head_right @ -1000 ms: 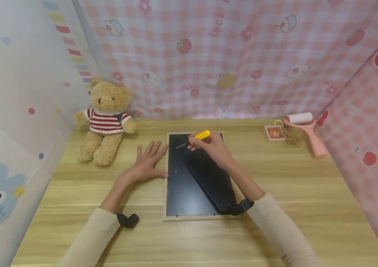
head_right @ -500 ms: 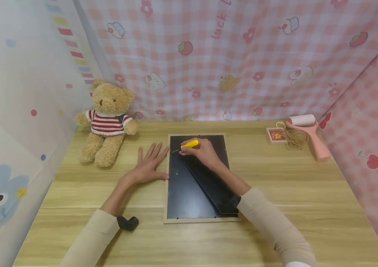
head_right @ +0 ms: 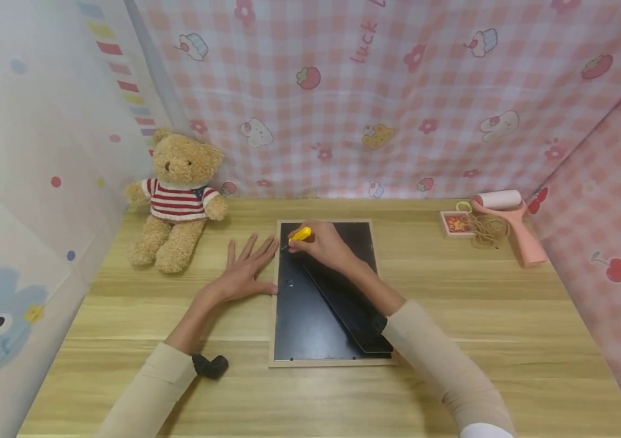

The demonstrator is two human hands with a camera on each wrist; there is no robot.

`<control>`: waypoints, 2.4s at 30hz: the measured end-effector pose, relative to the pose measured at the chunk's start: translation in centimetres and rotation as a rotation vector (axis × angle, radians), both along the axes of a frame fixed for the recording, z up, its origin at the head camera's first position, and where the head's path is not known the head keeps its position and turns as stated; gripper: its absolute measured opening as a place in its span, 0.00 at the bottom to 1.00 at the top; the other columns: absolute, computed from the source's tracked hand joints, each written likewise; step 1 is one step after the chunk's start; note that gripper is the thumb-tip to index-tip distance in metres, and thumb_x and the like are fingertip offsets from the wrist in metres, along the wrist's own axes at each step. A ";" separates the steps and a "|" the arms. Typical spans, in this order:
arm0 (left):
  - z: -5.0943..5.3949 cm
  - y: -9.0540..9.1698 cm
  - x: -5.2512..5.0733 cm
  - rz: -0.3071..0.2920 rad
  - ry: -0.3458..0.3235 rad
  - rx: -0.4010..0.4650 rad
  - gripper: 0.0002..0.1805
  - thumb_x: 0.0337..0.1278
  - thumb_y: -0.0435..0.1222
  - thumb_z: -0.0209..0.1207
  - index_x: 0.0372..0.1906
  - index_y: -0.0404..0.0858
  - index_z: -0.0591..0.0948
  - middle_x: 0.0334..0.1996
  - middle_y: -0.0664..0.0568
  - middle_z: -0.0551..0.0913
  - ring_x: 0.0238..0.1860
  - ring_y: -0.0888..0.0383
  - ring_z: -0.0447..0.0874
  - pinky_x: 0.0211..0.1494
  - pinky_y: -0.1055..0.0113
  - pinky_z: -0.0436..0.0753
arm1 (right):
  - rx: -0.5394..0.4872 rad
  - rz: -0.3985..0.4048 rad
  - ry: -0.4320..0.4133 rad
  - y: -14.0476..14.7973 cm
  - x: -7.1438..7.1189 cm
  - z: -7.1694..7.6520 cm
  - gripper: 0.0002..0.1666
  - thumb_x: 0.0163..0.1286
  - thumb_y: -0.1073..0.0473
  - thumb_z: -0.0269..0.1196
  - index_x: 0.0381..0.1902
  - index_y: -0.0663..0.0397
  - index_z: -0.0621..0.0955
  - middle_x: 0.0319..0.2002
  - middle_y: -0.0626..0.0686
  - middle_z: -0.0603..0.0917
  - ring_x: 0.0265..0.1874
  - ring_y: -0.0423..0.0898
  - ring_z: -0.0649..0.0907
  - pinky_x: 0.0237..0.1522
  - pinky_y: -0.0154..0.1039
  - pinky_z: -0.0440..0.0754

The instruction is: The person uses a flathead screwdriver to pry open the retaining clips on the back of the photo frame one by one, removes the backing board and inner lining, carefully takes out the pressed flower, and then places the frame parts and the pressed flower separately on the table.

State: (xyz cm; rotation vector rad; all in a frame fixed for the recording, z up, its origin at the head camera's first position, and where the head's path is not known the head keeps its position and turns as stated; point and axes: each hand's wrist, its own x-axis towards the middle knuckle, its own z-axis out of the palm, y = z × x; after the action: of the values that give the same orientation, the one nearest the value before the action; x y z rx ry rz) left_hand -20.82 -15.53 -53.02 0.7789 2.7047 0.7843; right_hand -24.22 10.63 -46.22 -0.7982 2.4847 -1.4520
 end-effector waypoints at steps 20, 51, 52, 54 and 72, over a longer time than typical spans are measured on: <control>-0.9 -0.3 -0.1 -0.011 0.031 0.023 0.65 0.61 0.61 0.71 0.92 0.45 0.48 0.92 0.48 0.43 0.91 0.38 0.23 0.79 0.31 0.10 | -0.067 -0.127 -0.045 1.5 1.6 -2.5 0.17 0.77 0.60 0.72 0.58 0.65 0.90 0.50 0.58 0.95 0.50 0.52 0.94 0.52 0.31 0.87; -0.5 -0.2 0.2 -0.002 0.003 0.026 0.63 0.63 0.60 0.70 0.92 0.45 0.46 0.92 0.48 0.42 0.90 0.38 0.22 0.79 0.31 0.10 | 0.096 0.052 -0.081 -1.3 -1.7 1.4 0.13 0.78 0.67 0.69 0.52 0.74 0.89 0.44 0.66 0.94 0.43 0.61 0.95 0.51 0.51 0.93; -0.5 -0.2 0.2 -0.003 0.001 0.024 0.64 0.63 0.60 0.71 0.92 0.45 0.46 0.92 0.48 0.42 0.90 0.38 0.22 0.79 0.31 0.10 | 0.109 0.067 -0.088 -1.5 -1.9 1.6 0.13 0.78 0.67 0.68 0.51 0.75 0.89 0.44 0.66 0.94 0.43 0.62 0.95 0.51 0.51 0.93; -0.4 -0.2 0.3 -0.004 -0.004 0.022 0.64 0.63 0.60 0.71 0.92 0.45 0.46 0.92 0.48 0.42 0.90 0.38 0.21 0.79 0.31 0.10 | 0.150 0.097 -0.077 -1.8 -2.3 2.1 0.12 0.79 0.66 0.69 0.50 0.74 0.89 0.43 0.66 0.94 0.43 0.62 0.95 0.51 0.51 0.93; -0.4 0.2 0.2 -0.015 0.008 0.049 0.65 0.61 0.76 0.61 0.92 0.48 0.47 0.92 0.49 0.43 0.91 0.39 0.23 0.80 0.30 0.13 | 0.320 0.183 0.025 -2.9 -3.0 4.5 0.11 0.81 0.63 0.66 0.46 0.69 0.88 0.36 0.62 0.93 0.37 0.58 0.92 0.41 0.39 0.88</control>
State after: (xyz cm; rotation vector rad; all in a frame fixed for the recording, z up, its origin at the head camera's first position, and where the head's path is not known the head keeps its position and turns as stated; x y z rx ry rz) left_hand -20.62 -15.37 -53.39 0.8140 2.6930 0.8492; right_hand -27.27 7.75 -41.76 -0.9497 2.4944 -0.9586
